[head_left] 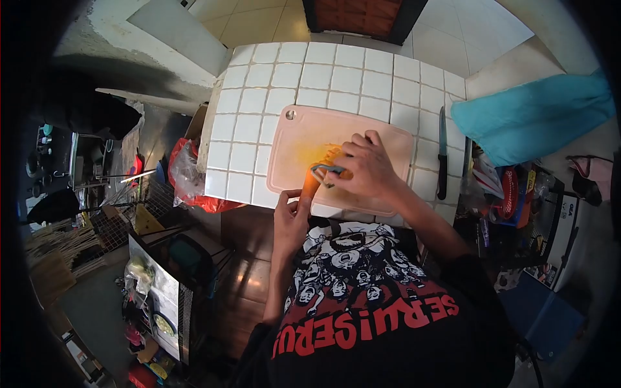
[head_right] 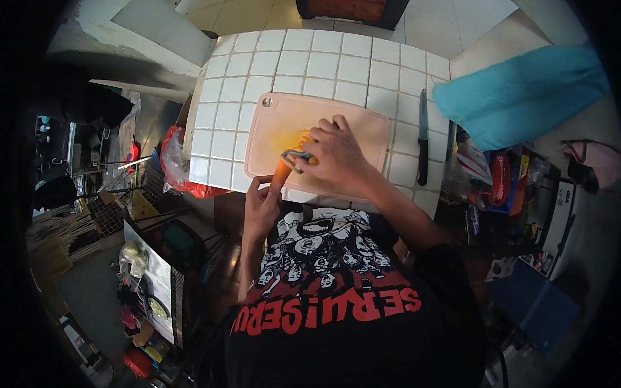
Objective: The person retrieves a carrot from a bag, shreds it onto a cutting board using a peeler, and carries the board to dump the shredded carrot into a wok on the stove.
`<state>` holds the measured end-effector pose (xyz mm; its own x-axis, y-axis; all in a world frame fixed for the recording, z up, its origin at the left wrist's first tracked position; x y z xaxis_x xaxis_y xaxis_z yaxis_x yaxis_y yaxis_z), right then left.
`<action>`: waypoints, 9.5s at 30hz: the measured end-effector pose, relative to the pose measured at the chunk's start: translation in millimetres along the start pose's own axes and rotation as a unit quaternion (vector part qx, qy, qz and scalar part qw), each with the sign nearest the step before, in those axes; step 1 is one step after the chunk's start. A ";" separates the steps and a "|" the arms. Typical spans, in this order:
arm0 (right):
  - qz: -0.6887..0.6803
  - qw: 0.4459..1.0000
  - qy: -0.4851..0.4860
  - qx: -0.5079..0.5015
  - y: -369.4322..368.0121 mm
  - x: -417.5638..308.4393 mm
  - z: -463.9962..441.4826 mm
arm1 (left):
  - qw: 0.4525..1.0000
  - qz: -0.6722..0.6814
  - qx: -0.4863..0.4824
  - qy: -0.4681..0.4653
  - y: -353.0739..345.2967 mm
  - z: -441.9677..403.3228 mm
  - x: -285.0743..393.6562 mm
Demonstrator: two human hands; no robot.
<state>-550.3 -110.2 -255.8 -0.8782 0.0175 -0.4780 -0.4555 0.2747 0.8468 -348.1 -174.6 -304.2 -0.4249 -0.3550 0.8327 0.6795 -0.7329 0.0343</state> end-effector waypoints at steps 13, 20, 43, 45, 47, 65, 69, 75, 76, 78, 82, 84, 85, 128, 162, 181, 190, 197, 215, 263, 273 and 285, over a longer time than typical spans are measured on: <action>0.021 0.999 0.032 0.038 6.4 -19.2 10.9 | 0.998 0.042 -0.022 0.035 -12.8 -2.6 8.9; 0.082 0.994 -0.072 0.025 2.9 50.1 22.8 | 1.000 0.008 -0.001 0.007 -3.3 4.2 16.3; 0.034 0.995 -0.080 0.050 29.9 17.8 14.5 | 0.966 -0.224 0.081 -0.103 -10.7 15.6 51.6; 0.010 0.998 -0.045 0.044 29.3 -3.3 8.8 | 0.960 -0.257 0.077 -0.076 -14.2 13.0 50.5; -0.017 0.999 -0.005 0.037 27.7 -11.2 6.5 | 0.956 -0.265 0.079 -0.096 -18.1 13.7 51.4; -0.070 0.990 -0.043 -0.111 23.9 2.3 -1.4 | 0.857 -0.458 0.057 -0.230 -27.7 24.7 63.5; -0.010 0.991 -0.048 -0.124 17.0 26.5 -0.7 | 0.837 -0.478 0.050 -0.261 -26.8 26.0 61.7; 0.036 0.990 -0.117 -0.068 12.3 69.2 22.1 | 0.860 -0.443 0.063 -0.245 -26.6 30.1 58.5; 0.035 0.987 -0.136 -0.076 17.1 68.0 21.8 | 0.861 -0.442 0.064 -0.244 -25.5 29.3 58.7; 0.034 0.983 -0.158 -0.086 23.5 62.5 22.9 | 0.865 -0.441 0.075 -0.228 -22.1 27.0 58.3; 0.012 0.993 -0.114 -0.036 40.7 34.5 9.4 | 0.877 -0.432 0.069 -0.201 -19.8 21.9 60.6; -0.017 0.996 -0.089 -0.019 41.0 17.9 5.7 | 0.891 -0.419 0.078 -0.160 -18.1 21.5 61.4; -0.020 0.997 -0.065 -0.030 38.1 9.1 3.8 | 0.891 -0.419 0.077 -0.160 -18.0 21.8 61.0; -0.580 0.769 -0.243 -0.116 -28.1 40.3 44.3 | 0.981 0.051 -0.179 0.044 -12.5 -4.1 47.4; -0.191 0.973 -0.129 0.024 27.4 12.9 37.4 | 0.945 0.321 -0.040 0.057 -46.1 -25.5 1.3; -0.018 1.000 0.008 0.016 31.5 24.1 0.8 | 0.971 0.227 -0.034 0.068 -43.6 -3.8 11.8; 0.018 0.998 -0.055 0.010 13.6 72.5 4.0 | 0.967 0.232 -0.015 0.103 -30.7 2.2 -3.3; 0.021 0.997 -0.065 0.022 9.1 77.9 3.9 | 0.963 0.246 -0.055 0.095 -19.8 9.7 -7.5; 0.005 0.999 -0.015 -0.033 4.2 52.5 -2.2 | 0.999 0.038 0.006 -0.020 -21.4 10.8 3.3; -0.101 0.993 0.030 -0.053 11.0 3.0 -10.5 | 0.967 -0.204 0.097 -0.118 -26.4 15.9 34.4; 0.032 0.999 -0.035 -0.012 -0.8 75.4 -1.6 | 0.963 -0.221 0.086 -0.128 -24.4 24.9 36.9; -0.113 0.992 0.034 -0.050 21.4 -8.6 -13.6 | 0.958 -0.245 0.103 -0.110 -23.7 18.8 38.7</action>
<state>-554.5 -117.6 -230.4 -0.7588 -0.1000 -0.6435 -0.6504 0.1671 0.7410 -369.4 -160.0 -262.4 -0.6027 0.1493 0.7839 0.5440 -0.6418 0.5405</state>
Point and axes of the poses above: each hand's wrist, its own z-axis away from the middle knuckle, its own y-axis out of the back of the hand, x = y × z, the point moved 5 cm from there along -z, towards the middle knuckle, and after that the axes turned 6 degrees about -x, right-handed, at the moved point
